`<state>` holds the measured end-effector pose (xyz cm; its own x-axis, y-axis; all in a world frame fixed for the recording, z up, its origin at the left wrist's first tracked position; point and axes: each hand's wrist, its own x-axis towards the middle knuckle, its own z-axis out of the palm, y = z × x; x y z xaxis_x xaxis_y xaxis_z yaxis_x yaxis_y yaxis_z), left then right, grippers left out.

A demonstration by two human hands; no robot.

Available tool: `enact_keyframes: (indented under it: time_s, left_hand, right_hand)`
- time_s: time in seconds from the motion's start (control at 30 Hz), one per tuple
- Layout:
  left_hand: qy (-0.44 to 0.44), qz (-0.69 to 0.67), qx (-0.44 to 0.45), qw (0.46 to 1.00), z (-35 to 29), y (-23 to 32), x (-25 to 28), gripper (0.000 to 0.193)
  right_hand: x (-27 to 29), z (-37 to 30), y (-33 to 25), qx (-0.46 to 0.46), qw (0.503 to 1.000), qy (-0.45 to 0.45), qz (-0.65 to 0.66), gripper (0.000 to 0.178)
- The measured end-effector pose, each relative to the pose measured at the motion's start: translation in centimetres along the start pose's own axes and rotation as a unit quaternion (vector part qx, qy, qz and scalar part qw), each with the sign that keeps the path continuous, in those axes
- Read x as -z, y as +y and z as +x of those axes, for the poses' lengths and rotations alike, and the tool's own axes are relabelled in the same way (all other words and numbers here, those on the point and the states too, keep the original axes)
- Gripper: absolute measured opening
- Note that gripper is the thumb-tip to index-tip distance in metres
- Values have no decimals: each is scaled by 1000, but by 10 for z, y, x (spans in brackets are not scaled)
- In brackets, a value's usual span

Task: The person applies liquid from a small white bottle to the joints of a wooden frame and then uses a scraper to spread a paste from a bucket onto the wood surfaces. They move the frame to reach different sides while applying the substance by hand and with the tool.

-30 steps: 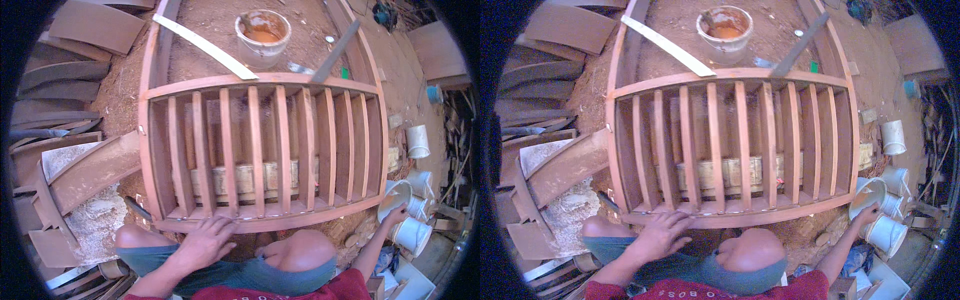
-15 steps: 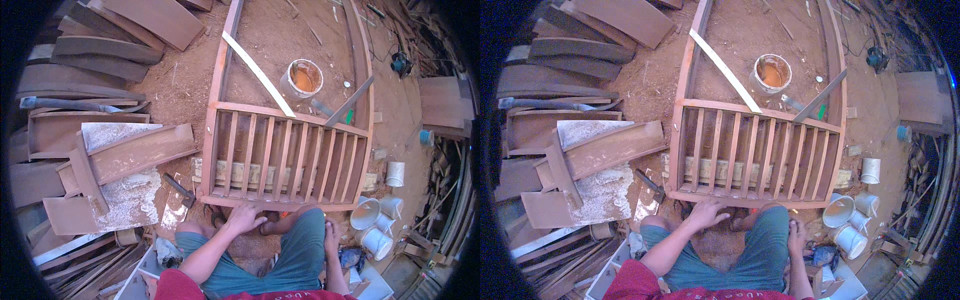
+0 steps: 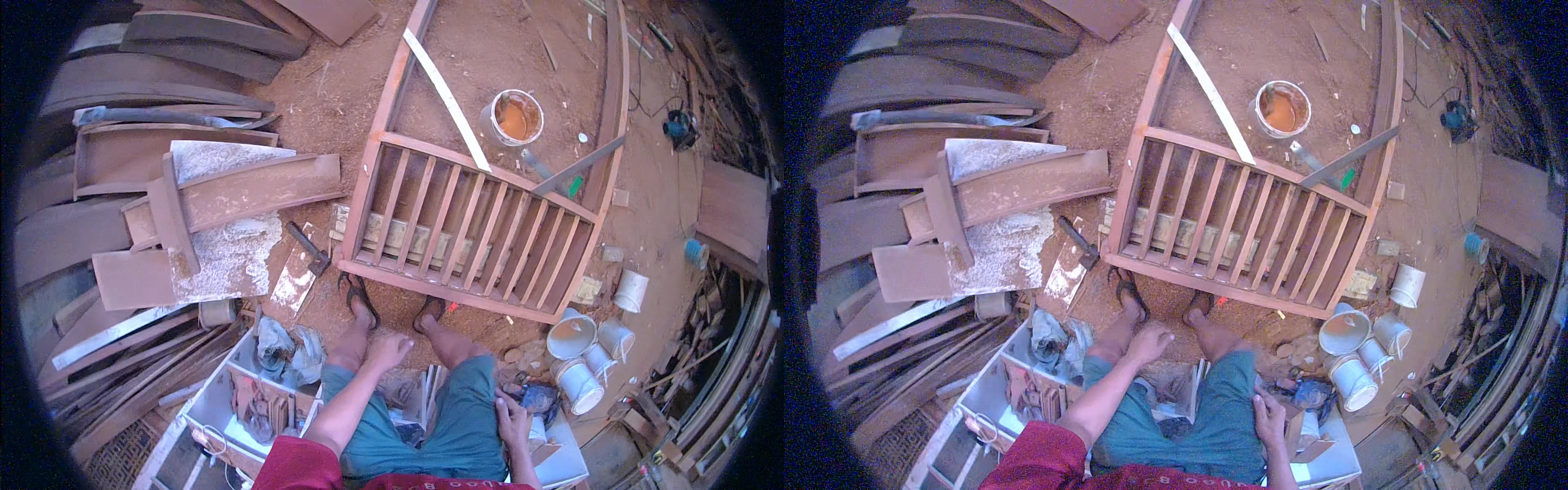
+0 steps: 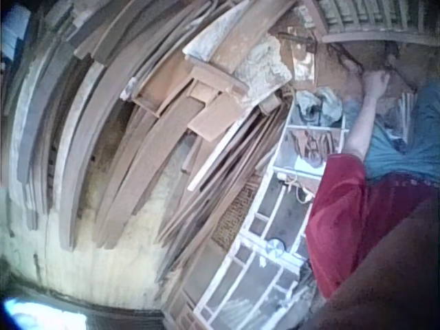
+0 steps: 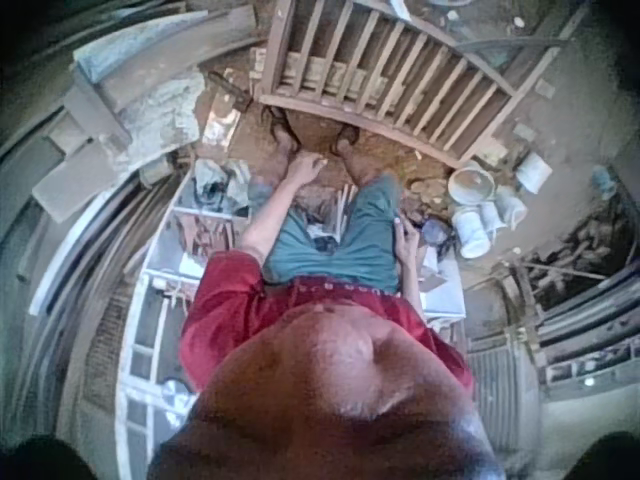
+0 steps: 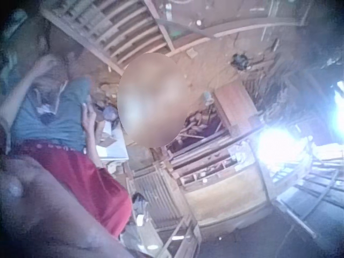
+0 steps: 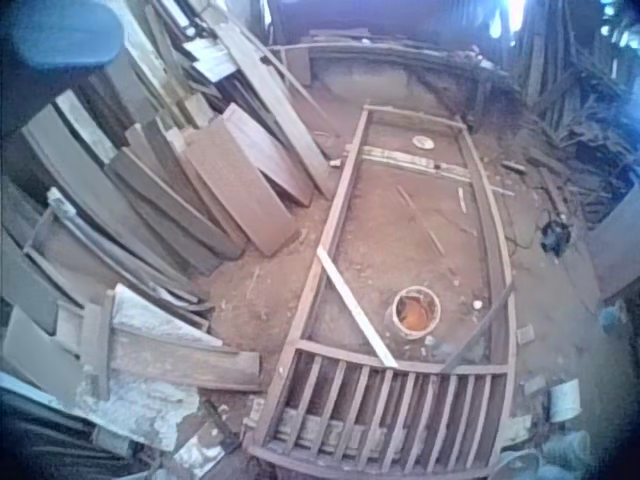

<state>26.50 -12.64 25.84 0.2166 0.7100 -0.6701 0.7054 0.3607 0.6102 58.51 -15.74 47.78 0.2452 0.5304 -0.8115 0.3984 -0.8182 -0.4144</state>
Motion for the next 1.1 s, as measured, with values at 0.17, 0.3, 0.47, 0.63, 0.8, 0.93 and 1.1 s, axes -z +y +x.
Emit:
enact_keyframes:
  time_s: [0.17, 0.3, 0.47, 0.63, 0.8, 0.93, 1.1]
  left_hand:
    - [77, -64, -17, 995, -61, 33, 10, 38]
    - [-37, -3, 133, 990, -92, 81, 49, 37]
    - [104, 1, 113, 988, -129, 119, 77, 38]
    - [66, 51, 152, 985, -154, 123, 103, 35]
    - [135, 11, 127, 983, -177, 127, 112, 34]
    - [35, 55, 205, 977, -158, 158, 130, 41]
    - [30, 43, 132, 990, -131, 108, 131, 41]
  right_hand:
    - [33, -19, 37, 10, 997, 80, -18, 22]
    - [53, -31, 49, -4, 995, 94, 13, 22]
    - [36, -44, 156, 3, 998, 37, 60, 25]
    - [40, -64, 127, 4, 999, 44, 7, 26]
    - [49, -51, 91, 19, 994, 100, 47, 24]
    - [23, -46, 105, -23, 985, 116, 127, 24]
    - [-18, -33, 102, -7, 970, 145, 196, 23]
